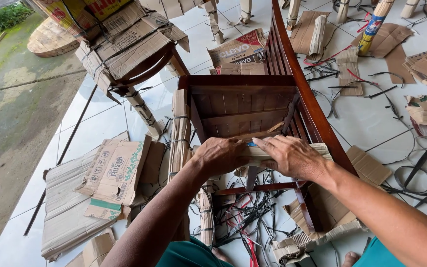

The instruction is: The person wraps cardboard around the legs of a wooden chair and secures it with black plastic ties. They use red-handled shears to cut the ties and place additional cardboard pieces on the chair seat.

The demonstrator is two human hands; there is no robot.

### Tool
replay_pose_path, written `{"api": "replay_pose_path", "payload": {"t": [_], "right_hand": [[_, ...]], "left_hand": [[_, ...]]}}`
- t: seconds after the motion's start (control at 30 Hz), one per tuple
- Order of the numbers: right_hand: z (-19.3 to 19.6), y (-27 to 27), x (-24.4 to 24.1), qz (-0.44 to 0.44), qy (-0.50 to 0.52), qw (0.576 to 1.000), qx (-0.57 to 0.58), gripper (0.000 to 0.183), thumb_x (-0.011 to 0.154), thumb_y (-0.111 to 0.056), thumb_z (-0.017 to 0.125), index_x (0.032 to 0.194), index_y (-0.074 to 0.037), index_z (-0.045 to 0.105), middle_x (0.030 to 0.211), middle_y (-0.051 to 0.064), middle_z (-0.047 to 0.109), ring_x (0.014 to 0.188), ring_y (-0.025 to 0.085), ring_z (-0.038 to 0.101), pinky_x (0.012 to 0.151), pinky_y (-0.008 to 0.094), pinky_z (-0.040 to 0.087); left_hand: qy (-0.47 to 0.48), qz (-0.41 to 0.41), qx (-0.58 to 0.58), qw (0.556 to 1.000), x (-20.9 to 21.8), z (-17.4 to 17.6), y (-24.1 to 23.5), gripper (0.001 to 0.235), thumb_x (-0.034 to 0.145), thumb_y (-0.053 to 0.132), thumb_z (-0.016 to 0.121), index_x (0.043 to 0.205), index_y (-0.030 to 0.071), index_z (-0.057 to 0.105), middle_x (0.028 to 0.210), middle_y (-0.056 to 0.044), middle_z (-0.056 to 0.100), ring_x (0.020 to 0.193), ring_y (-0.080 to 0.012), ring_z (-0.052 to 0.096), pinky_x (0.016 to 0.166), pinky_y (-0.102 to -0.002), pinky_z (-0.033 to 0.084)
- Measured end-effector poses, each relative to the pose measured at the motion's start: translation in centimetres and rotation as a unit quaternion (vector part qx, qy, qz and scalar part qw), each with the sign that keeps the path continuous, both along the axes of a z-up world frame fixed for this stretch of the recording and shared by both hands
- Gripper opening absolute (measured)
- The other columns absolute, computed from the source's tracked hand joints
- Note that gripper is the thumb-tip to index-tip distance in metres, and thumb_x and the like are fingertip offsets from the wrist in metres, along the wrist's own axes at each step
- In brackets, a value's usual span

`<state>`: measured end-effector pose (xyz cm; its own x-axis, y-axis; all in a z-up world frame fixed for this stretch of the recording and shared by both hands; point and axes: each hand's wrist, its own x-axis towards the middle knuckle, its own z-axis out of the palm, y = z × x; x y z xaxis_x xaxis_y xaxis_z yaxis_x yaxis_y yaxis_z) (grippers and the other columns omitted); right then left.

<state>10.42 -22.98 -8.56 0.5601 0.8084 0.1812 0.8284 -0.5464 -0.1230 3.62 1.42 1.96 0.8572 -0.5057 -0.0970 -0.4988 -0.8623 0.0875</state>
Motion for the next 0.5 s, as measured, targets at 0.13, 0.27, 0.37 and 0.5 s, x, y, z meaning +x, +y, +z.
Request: {"api": "replay_pose_path", "payload": {"t": [0.13,0.27,0.37,0.5], "right_hand": [[2.9,1.1,-3.1,-0.002,-0.078,0.997,0.022,0.078,0.1,-0.069,0.029,0.157,-0.016,0.034,0.105,0.013,0.07,0.086,0.02,0.074,0.07,0.032,0.061],[-0.6,1.0,-1.2,0.019,-0.132,0.99,0.036,0.066,0.096,-0.052,0.059,0.145,-0.012,0.043,0.093,0.006,0.063,0.08,0.022,0.072,0.066,0.034,0.061],[-0.9,0.6,-0.5,0.033,-0.074,0.996,0.035,0.06,0.097,-0.052,0.058,0.14,-0.013,0.045,0.09,0.006,0.064,0.076,0.022,0.074,0.065,0.034,0.062],[2.3,0.6,-1.5,0.043,-0.032,0.998,0.023,0.046,0.099,-0.054,0.055,0.124,-0.015,0.048,0.089,0.006,0.065,0.079,0.028,0.075,0.068,0.039,0.063]], "left_hand": [[-0.039,-0.02,0.003,0.999,-0.2,-0.5,-0.1,0.047,0.1,0.053,0.049,0.109,0.01,0.064,0.094,-0.013,0.072,0.085,-0.0349,0.076,0.072,-0.049,0.062],[-0.083,-0.055,0.054,0.994,-1.2,0.6,-0.1,0.06,0.095,0.056,0.057,0.13,0.008,0.053,0.098,-0.014,0.07,0.091,-0.0347,0.075,0.073,-0.047,0.061],[0.012,-0.031,0.095,0.995,-2.4,4.0,0.0,0.086,0.087,0.056,0.07,0.153,0.01,0.04,0.115,-0.016,0.069,0.107,-0.037,0.071,0.082,-0.048,0.06],[0.101,0.038,0.083,0.991,-3.1,6.2,1.3,0.095,0.08,0.039,0.085,0.156,0.018,0.032,0.124,-0.013,0.067,0.114,-0.0387,0.068,0.087,-0.052,0.059]]}}
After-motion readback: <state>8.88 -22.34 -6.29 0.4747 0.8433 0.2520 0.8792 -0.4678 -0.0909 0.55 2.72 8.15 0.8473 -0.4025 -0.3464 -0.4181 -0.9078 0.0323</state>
